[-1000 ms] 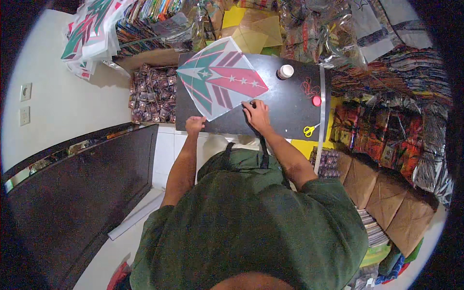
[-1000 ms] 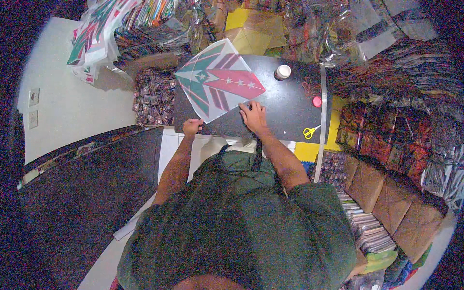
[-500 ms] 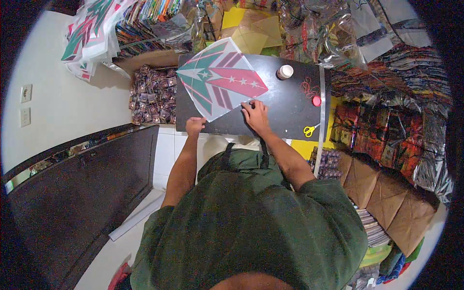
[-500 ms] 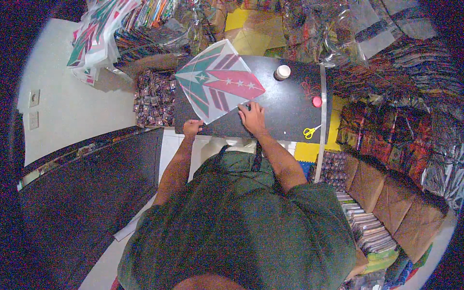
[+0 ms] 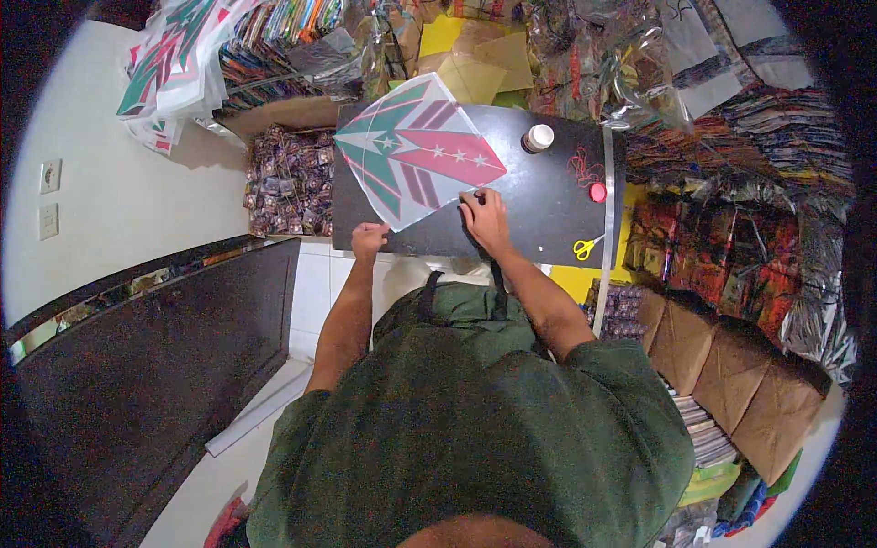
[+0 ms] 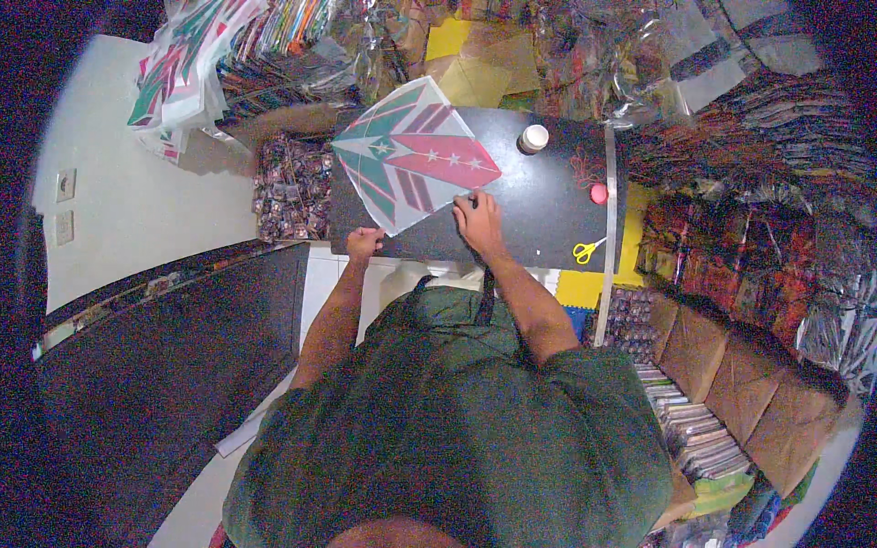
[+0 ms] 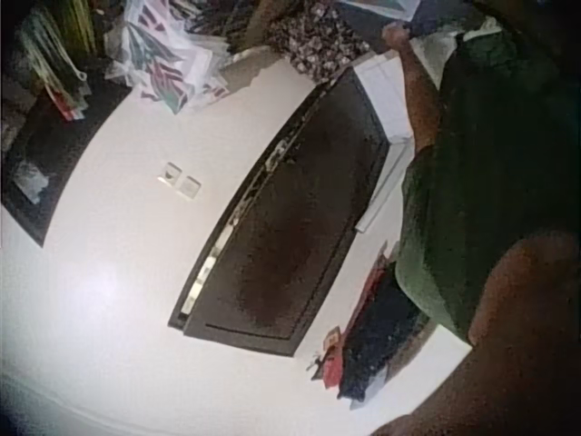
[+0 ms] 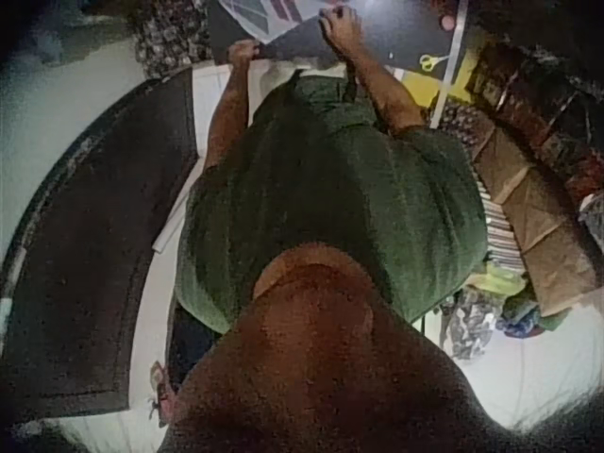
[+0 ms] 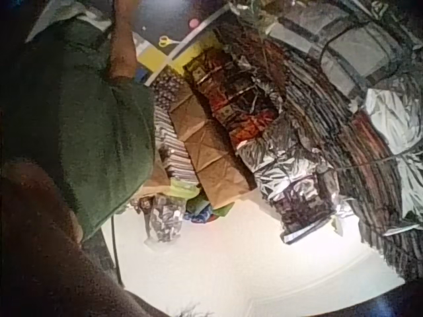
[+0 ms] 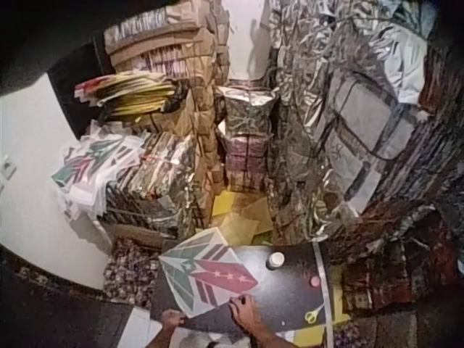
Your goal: The person smooths a printed kite sail on a table, then picks up a second sail and places it on top of the first. They smooth the combined sails and then pick up a thin wooden stick, placing it on the sail to begin assembly.
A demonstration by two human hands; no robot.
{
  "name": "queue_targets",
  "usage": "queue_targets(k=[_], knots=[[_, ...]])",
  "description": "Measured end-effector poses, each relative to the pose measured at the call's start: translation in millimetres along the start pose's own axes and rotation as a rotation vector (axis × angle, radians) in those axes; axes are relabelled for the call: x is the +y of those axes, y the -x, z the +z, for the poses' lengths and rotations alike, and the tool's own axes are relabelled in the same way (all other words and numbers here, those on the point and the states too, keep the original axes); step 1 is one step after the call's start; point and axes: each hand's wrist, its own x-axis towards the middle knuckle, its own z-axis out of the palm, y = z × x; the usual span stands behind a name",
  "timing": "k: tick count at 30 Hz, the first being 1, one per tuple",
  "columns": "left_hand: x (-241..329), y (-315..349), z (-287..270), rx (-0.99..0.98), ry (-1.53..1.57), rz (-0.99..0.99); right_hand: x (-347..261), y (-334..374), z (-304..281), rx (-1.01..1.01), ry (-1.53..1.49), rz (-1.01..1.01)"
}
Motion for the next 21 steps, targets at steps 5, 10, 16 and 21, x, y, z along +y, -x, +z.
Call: queue_targets(k=[5, 10, 16, 21], knots=[[2, 3, 2, -0.018, 0.086, 0.053, 8, -4, 1, 0.046, 0.015, 0.077], [-3, -5, 1, -0.016, -0.005, 0.02, 14, -8, -1, 0.117, -0.024, 0.136], [-4, -4, 2, 0.0, 0.016, 0.019, 4, -5, -3, 0.052, 0.022, 0.095], [-1, -2, 1, 0.002, 0.022, 0.015, 14, -7, 0, 0.179, -0.081, 0.191]])
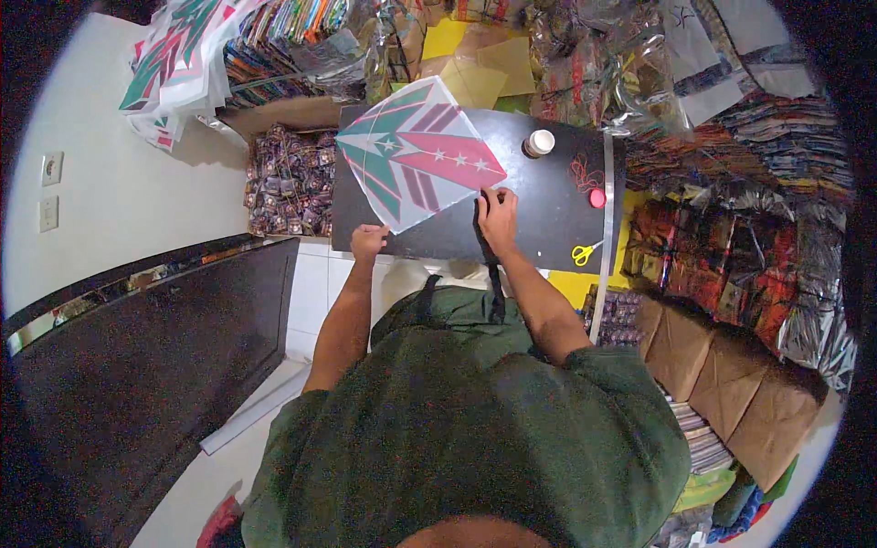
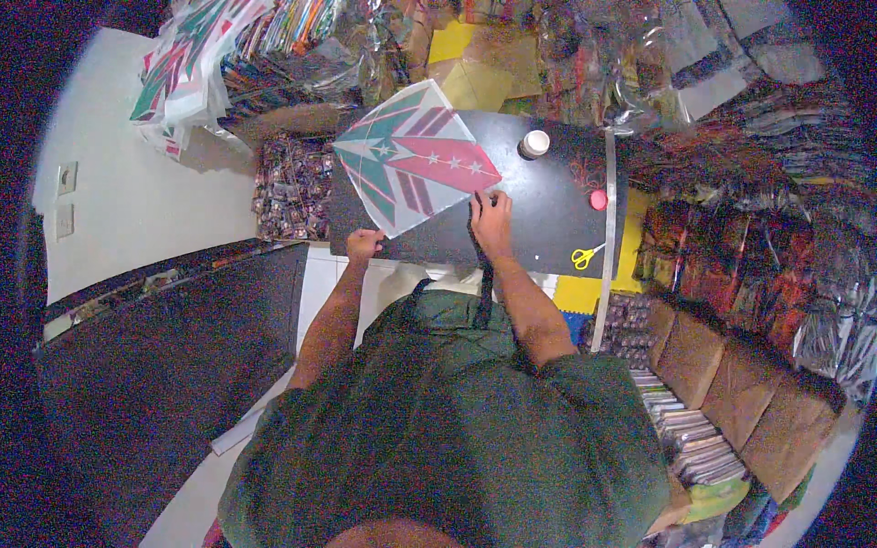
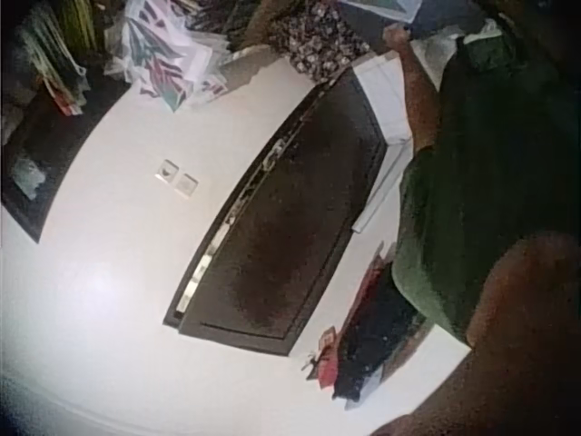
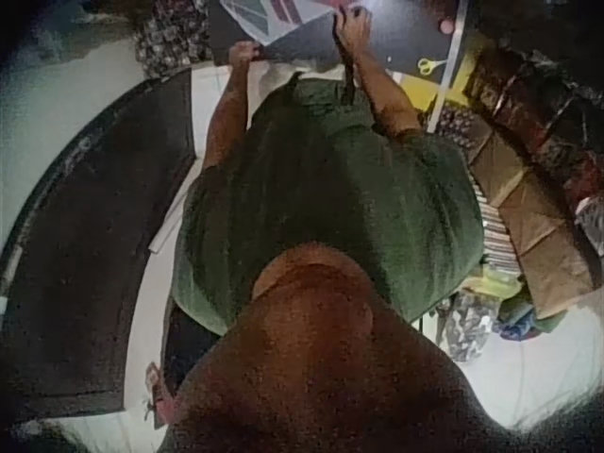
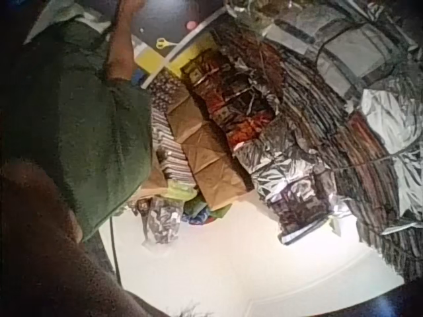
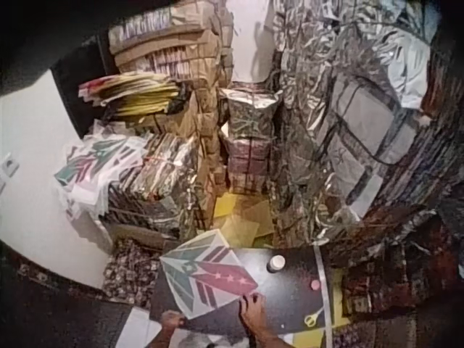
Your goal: The person smooths a printed kite sail on a table, then picks up a second sail and places it on top of the first. They smooth the combined sails and then pick up a thin wooden stick, placing it on the sail to begin assembly.
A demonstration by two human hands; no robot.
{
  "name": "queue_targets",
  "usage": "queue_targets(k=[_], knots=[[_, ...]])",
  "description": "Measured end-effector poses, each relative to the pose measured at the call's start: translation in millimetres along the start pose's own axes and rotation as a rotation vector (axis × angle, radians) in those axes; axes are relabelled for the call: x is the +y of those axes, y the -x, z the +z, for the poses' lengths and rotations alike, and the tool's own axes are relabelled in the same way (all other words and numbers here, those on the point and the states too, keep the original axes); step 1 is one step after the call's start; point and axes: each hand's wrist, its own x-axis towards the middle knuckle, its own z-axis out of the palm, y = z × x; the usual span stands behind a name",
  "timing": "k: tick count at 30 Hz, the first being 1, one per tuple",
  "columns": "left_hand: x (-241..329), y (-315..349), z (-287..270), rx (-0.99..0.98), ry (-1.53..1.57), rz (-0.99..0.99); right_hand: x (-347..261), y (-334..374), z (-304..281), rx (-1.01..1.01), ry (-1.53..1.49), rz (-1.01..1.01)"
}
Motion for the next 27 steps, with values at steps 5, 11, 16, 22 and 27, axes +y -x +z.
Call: queue_targets(k=[5, 11, 16, 22, 27], knots=[[-1, 2, 2, -0.012, 0.035, 0.029, -12, 17, 4, -0.19, 0.033, -0.203], [-9, -8, 1, -0.006, -0.061, -0.02, -26, 21, 11, -0.262, 0.064, -0.285], [0, 0, 0, 0.005, -0.06, -0.008, -17, 18, 16, -0.19, 0.055, -0.19], [2, 3, 2, -0.006, -0.08, 0.021, -27, 20, 10, -0.214, 0.023, -0.254], [-23, -18, 0, -0.071, -0.013, 0.074, -21, 15, 13, -0.135, -0.004, -0.2]])
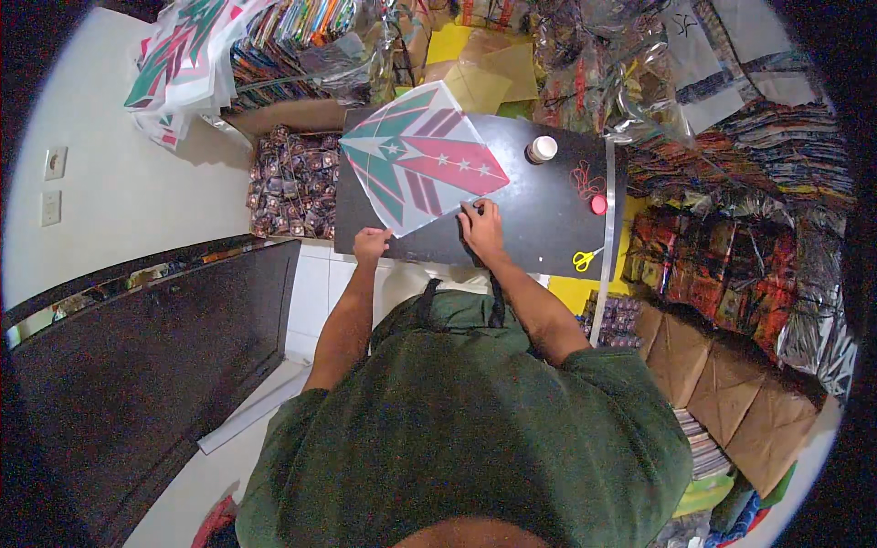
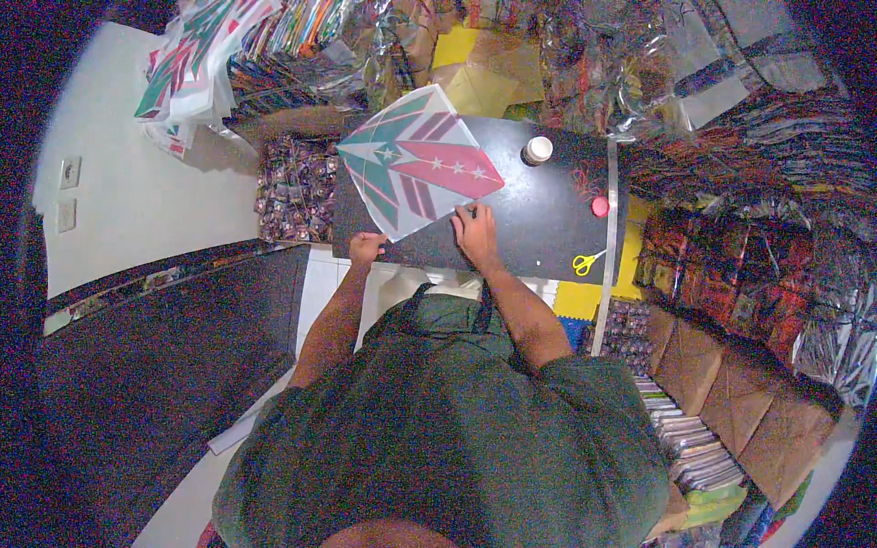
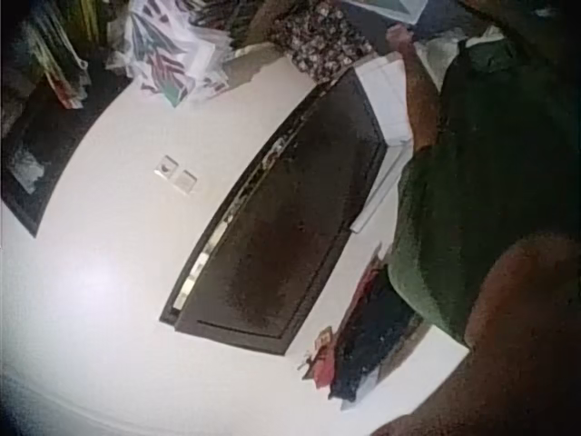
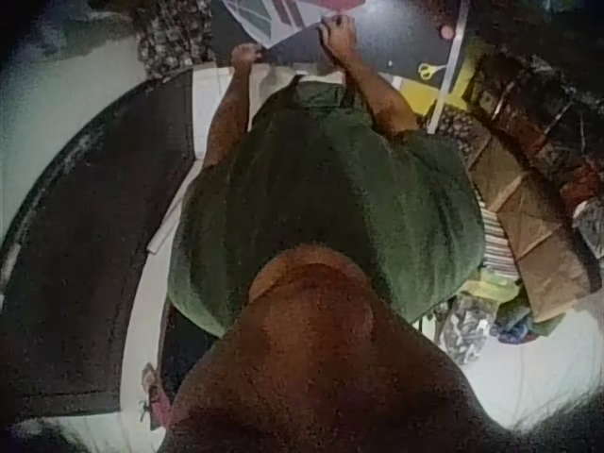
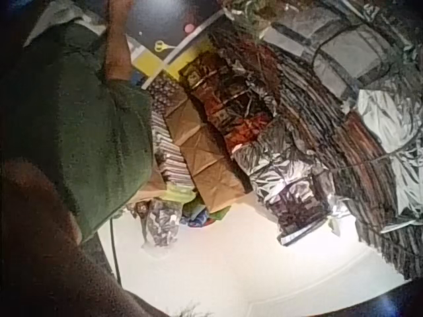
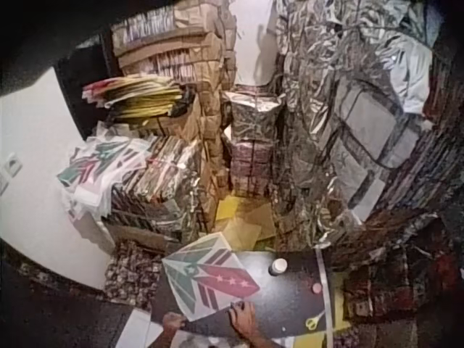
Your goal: The person smooths a printed kite sail on a table, then picks up a second sail and places it on top of the first. They smooth the combined sails and then pick up a thin wooden stick, placing it on the sail to begin assembly.
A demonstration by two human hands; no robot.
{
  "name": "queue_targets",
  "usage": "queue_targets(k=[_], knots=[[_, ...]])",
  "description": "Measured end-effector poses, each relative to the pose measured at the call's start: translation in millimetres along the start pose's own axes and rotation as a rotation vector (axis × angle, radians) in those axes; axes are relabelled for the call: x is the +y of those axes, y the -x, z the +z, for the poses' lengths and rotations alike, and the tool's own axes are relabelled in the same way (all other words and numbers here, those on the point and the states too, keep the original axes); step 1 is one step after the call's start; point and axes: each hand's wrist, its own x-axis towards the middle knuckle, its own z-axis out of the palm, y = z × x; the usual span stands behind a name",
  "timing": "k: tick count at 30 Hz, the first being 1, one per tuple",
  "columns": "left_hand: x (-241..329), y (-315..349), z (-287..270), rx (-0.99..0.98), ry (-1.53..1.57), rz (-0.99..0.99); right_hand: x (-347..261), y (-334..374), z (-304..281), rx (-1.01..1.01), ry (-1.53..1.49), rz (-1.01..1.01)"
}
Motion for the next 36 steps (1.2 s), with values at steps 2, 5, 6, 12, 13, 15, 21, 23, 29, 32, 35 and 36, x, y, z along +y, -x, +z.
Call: queue_targets(k=[2, 5, 6, 12, 13, 15, 21, 23, 29, 32, 35, 36], knots=[[-5, -6, 0, -0.005, -0.007, -0.039, 2, -1, 2, 0.05, -0.028, 0.015], [-14, -11, 0, 0.015, 0.017, -0.001, -6, 1, -1, -0.074, 0.032, -0.039], [-14, -11, -1, 0.011, -0.018, -0.006, -8, 1, -2, -0.082, 0.026, -0.052], [30, 20, 0, 0.005, -0.056, -0.049, 1, 0, -2, -0.006, 0.009, 0.0], [33, 22, 1, 0.019, -0.048, -0.049, 3, -1, 0, 0.032, -0.016, 0.032], [18, 15, -2, 0.035, -0.021, -0.032, 0, -4, 0, 0.066, -0.059, 0.051], [4, 5, -3, 0.02, -0.007, 0.01, -9, -2, -5, -0.046, 0.02, 0.007], [9, 5, 0, 0.038, -0.057, 0.019, -3, -4, -4, 0.015, 0.003, 0.064], [-4, 10, -8, -0.011, 0.158, 0.054, 28, -37, -49, 0.298, 0.005, 0.168], [20, 14, 0, 0.01, 0.041, -0.055, 56, -61, -88, 0.448, 0.199, 0.207], [10, 11, -8, -0.035, 0.054, -0.012, 76, -88, -118, 0.392, 0.264, 0.193], [11, 9, -7, -0.05, 0.064, 0.003, 88, -93, -123, 0.329, 0.279, 0.179]])
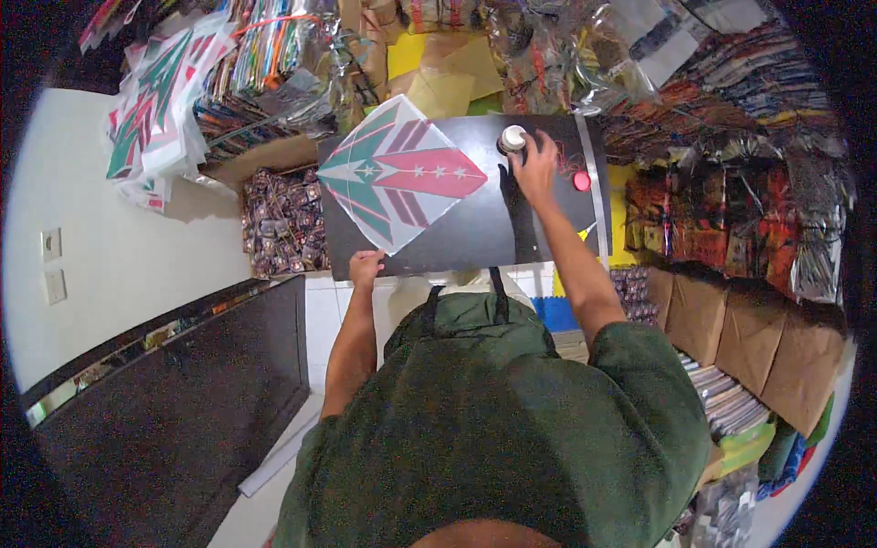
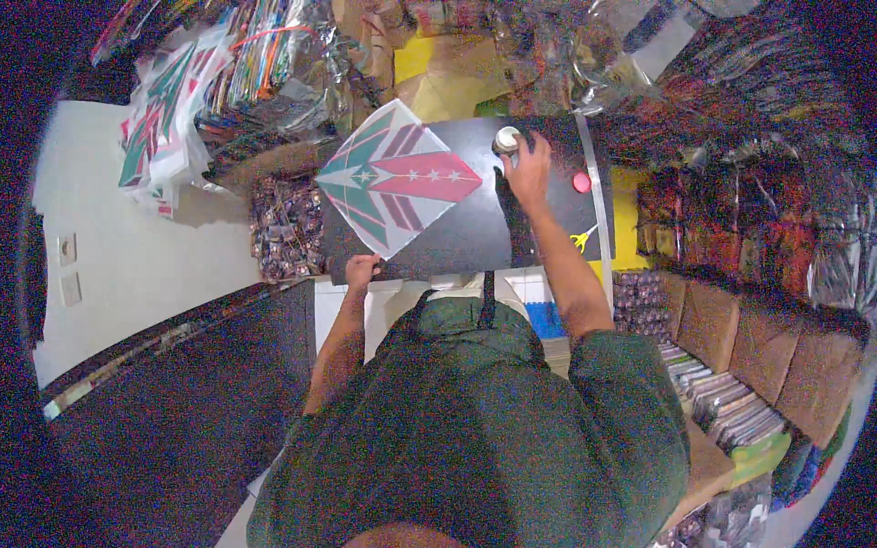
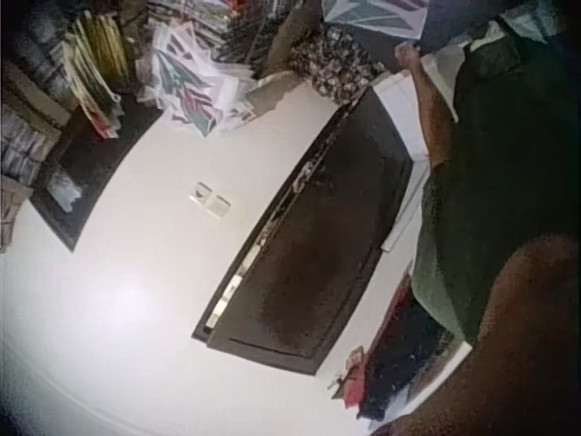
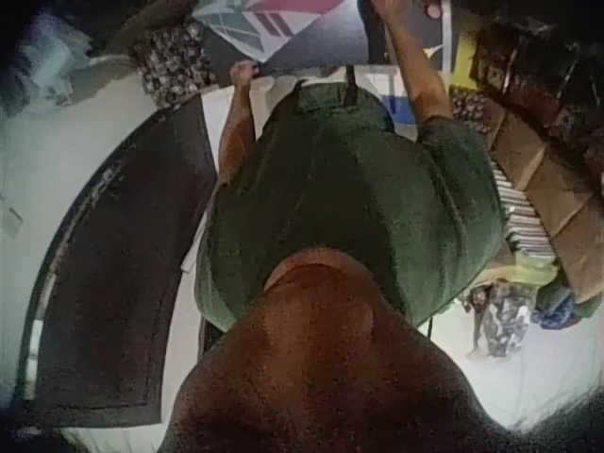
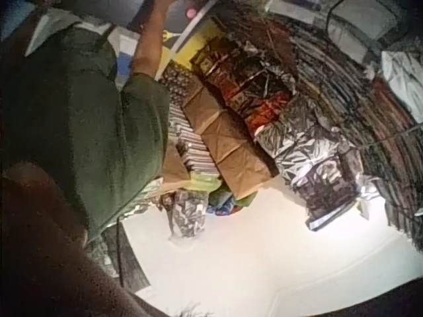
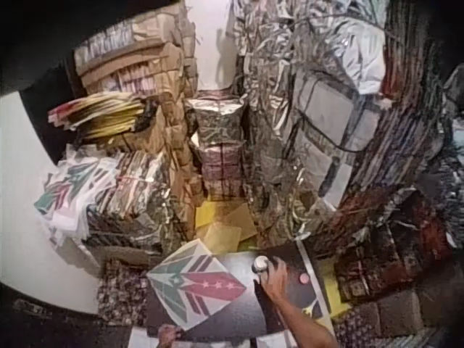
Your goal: The person smooths a printed kite sail on a table, then picks up a second sail and places it on top of the first. They smooth the combined sails and then pick up a thin wooden stick, placing it on the sail to begin assembly.
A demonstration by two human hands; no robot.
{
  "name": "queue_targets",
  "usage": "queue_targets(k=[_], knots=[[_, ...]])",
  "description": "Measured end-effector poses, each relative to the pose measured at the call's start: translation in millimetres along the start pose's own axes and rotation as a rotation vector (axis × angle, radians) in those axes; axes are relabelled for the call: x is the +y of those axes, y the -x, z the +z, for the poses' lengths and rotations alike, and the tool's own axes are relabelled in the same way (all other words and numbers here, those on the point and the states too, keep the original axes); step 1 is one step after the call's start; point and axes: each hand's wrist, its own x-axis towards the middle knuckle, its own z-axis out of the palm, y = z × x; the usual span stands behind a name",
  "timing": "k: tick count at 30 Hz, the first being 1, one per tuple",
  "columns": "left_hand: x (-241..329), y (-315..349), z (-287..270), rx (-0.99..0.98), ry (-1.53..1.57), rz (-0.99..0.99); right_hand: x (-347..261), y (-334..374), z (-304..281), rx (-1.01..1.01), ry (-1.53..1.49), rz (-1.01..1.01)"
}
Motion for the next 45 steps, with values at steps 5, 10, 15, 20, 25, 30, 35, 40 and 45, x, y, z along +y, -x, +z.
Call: queue_targets(k=[5, 10, 15, 20, 25, 30, 35, 40, 45], knots=[[10, 4, 5, 0.014, -0.067, -0.001, 29, -26, 4, -0.254, 0.147, -0.071], [21, 16, 4, 0.015, -0.068, -0.031, 24, -37, -1, -0.38, 0.249, -0.072], [25, 18, 1, 0.013, -0.06, -0.014, 23, -43, -3, -0.369, 0.264, -0.09], [29, 21, 3, -0.001, -0.074, -0.01, 22, -37, -2, -0.371, 0.217, -0.052], [15, 10, 4, 0.027, -0.081, -0.011, 19, -32, -6, -0.301, 0.187, -0.04], [-5, 0, 3, 0.068, -0.045, -0.003, 0, 5, -2, -0.018, -0.005, -0.048], [18, 12, 6, 0.067, -0.116, -0.04, -24, 91, 15, -0.421, -0.185, -0.122], [19, 10, 2, 0.053, -0.052, -0.074, -31, 122, 24, -0.403, -0.123, -0.188], [12, 5, 2, 0.037, 0.016, -0.069, -37, 118, 26, -0.424, -0.018, -0.173]])
